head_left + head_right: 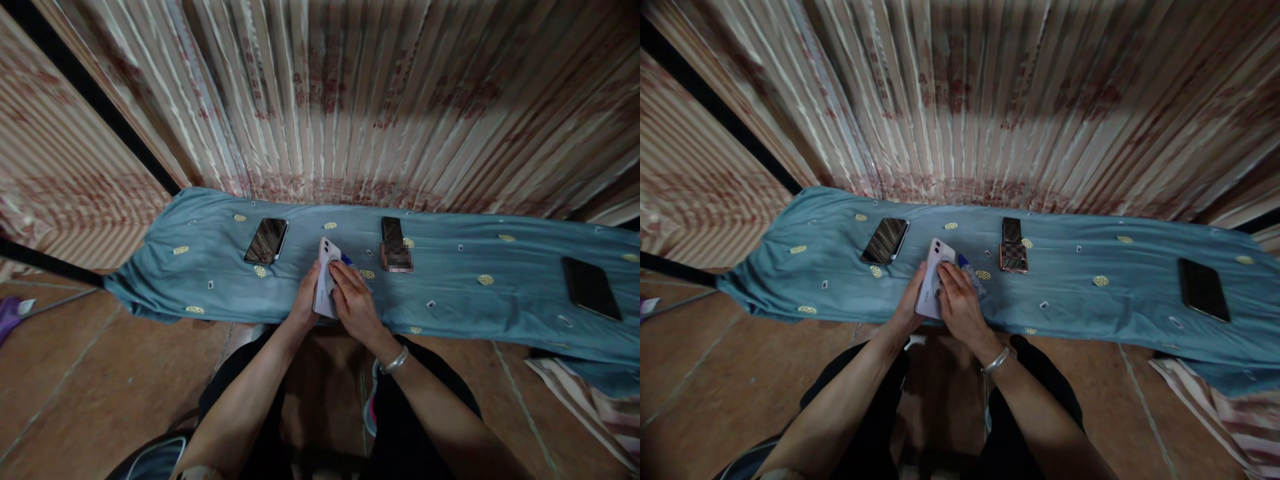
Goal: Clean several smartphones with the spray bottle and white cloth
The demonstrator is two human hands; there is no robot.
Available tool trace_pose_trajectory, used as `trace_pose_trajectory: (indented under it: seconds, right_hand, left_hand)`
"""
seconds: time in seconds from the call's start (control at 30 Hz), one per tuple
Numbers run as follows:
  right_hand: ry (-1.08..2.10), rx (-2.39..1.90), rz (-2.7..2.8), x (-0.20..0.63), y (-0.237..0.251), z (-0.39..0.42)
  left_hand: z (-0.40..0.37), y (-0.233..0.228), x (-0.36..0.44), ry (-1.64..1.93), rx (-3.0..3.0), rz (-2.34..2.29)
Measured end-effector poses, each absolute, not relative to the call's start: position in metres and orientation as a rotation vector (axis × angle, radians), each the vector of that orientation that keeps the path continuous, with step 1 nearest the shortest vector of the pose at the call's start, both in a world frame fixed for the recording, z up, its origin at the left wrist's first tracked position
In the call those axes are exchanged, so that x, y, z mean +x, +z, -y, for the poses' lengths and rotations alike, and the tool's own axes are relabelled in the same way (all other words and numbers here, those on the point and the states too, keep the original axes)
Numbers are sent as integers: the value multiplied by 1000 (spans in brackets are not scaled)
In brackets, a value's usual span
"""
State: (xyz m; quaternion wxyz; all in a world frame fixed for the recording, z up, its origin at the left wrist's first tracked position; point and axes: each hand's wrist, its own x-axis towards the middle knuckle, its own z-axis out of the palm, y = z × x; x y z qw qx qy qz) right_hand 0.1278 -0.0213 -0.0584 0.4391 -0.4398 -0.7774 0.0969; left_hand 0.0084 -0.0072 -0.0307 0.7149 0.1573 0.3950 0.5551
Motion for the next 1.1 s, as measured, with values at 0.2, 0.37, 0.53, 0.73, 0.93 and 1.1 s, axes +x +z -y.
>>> trace_pose_trajectory:
  seconds: [0.2,0.37,0.53,0.73,0.93,1.1]
  right_hand:
    - [266,-1155,1871,136,-64,9]
    - [254,-1180,1841,143,-68,1]
    - [256,-1213,1785,152,-66,-3]
    - [313,-1201,1712,160,-60,-5]
    - [389,-1172,1629,162,-56,-7]
    - [388,-1153,1654,162,-51,-5]
  left_hand:
    - [11,-29,11,1215,400,-866]
    - [12,-37,9,1154,468,-896]
    - [16,-39,13,1134,544,-897]
    - [19,-35,19,1098,554,-894]
    - [23,-38,21,1056,569,-848]
    - [23,-37,21,1030,608,-868]
